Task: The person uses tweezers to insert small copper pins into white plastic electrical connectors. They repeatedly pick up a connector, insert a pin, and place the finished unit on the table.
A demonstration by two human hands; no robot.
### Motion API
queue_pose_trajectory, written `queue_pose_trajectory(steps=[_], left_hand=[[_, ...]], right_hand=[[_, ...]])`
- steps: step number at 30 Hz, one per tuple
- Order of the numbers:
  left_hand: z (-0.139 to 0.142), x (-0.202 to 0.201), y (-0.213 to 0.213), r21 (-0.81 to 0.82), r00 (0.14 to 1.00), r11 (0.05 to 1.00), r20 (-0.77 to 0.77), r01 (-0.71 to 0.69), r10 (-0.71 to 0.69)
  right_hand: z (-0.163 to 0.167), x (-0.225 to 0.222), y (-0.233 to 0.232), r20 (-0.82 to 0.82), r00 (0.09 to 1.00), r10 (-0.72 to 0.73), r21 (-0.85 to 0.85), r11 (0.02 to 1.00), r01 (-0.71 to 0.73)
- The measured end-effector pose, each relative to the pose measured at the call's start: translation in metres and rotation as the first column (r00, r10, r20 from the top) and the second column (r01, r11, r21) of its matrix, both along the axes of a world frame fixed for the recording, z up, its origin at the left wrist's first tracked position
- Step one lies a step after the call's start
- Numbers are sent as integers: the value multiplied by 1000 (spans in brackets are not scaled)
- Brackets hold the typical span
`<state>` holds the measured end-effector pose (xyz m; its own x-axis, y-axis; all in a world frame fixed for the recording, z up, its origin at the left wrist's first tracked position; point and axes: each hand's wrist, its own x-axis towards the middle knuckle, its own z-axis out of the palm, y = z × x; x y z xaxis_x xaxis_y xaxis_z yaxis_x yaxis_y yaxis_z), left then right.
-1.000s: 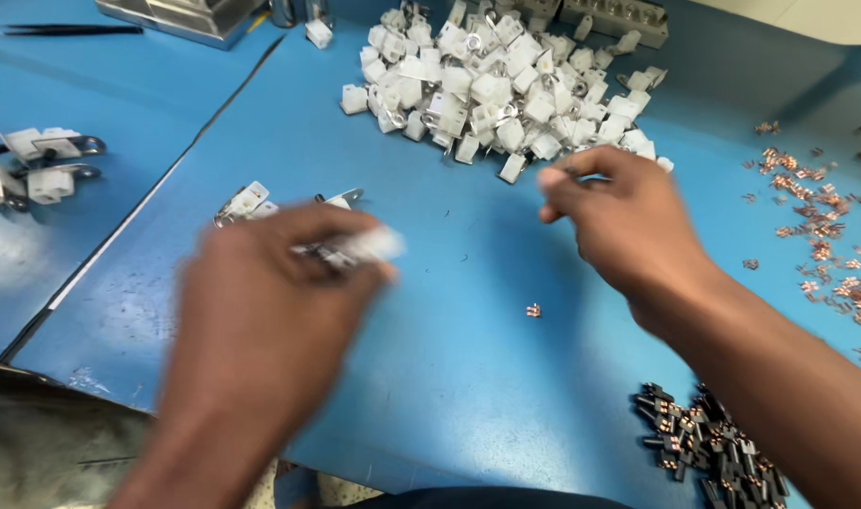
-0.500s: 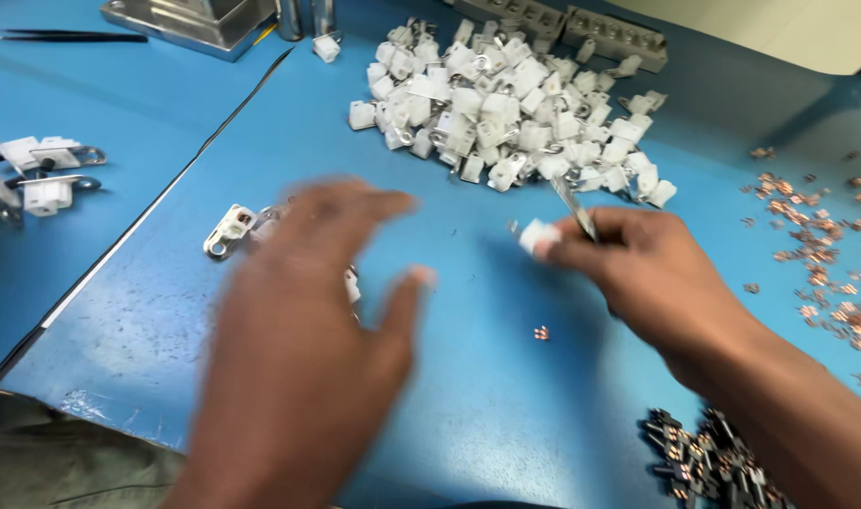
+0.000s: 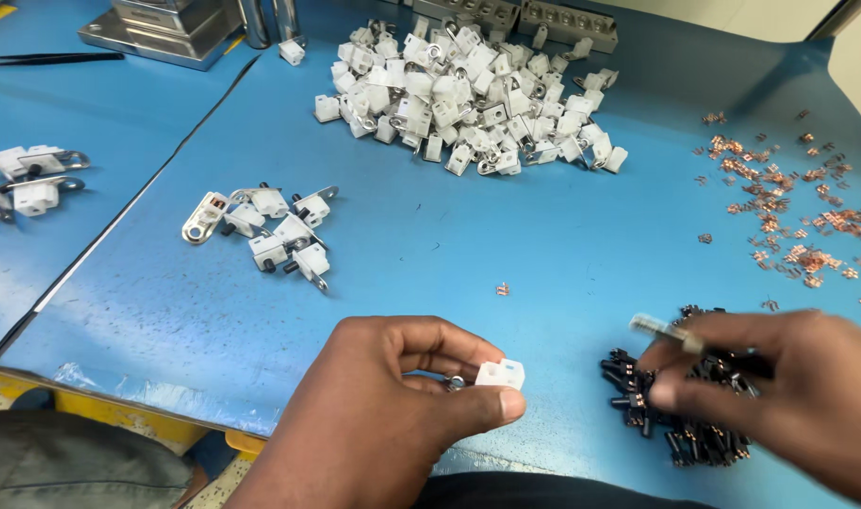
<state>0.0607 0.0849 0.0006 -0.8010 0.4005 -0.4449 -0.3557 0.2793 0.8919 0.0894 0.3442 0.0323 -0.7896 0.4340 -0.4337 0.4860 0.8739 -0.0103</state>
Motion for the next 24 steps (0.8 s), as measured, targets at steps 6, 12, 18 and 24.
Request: queue_pose_trajectory(steps=[6, 12, 18, 24], left_hand=[[7, 0, 3, -79, 999, 997, 27, -24, 27], [6, 2, 1, -1, 999, 1000, -32, -30, 30], [25, -2, 8, -54, 993, 999, -122, 0, -7], [45, -6, 7, -166, 982, 986, -190, -18, -14]], right_hand=[[-21, 10, 4, 62, 965, 254, 127, 957, -260], [-27, 11, 8, -226, 970, 84, -130, 985, -116], [-2, 7, 2, -571, 819, -46, -444, 857, -262], [26, -6, -20, -549, 625, 554, 34, 763, -646]])
